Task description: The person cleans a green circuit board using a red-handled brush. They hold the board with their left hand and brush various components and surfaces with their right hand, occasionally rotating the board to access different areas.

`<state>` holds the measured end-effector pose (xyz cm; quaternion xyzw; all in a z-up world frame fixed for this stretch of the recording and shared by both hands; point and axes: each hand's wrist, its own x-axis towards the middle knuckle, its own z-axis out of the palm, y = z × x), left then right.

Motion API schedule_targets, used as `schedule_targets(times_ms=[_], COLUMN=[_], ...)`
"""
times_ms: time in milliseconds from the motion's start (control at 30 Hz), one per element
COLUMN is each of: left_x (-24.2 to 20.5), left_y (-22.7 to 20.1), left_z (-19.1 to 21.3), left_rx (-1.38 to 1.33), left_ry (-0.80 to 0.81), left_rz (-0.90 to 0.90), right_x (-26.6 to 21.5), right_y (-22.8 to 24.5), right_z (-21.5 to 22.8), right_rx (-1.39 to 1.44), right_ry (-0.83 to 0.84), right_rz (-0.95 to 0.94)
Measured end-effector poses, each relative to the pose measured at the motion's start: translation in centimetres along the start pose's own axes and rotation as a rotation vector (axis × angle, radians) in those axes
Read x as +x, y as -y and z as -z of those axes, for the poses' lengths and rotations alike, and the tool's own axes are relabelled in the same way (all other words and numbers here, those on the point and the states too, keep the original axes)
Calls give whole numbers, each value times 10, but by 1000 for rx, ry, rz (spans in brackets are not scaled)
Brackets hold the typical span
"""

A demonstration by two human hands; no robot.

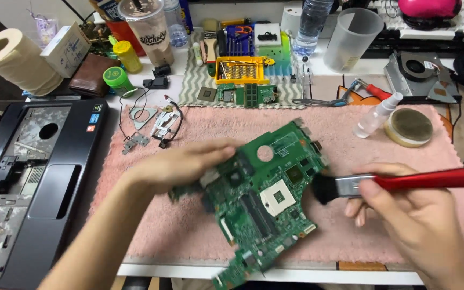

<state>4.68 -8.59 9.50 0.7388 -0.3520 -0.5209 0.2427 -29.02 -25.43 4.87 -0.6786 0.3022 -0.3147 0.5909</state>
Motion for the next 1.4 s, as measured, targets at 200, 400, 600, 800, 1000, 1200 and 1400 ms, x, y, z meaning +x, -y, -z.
schedule_targets(times_ms=[200,400,600,800,1000,1200,1400], left_x=[52,20,-30,-33,-37,-37,-39], left_y=[-4,23,72,103,108,101,94], left_z=[7,-19,-56,-71,-61,-55,-54], left_rx=[324,470,527,510,515,474,560], left_ry=[-168,-420,-437,-487,-419,-346,-375], left_rz=[-326,-538,-601,-532,-559,-515,-517], right_x=[20,45,73,89,78,83,82], right_y=[11,9,18,3,13,9,-3], right_z=[-21,-51,-94,-103,-104,-98,-93], right_rx=[-408,-665,-910,-1012,-1022,-1082,-913], right_ry=[164,286,532,583,551,465,505], right_rz=[91,141,1,184,97,57,-31])
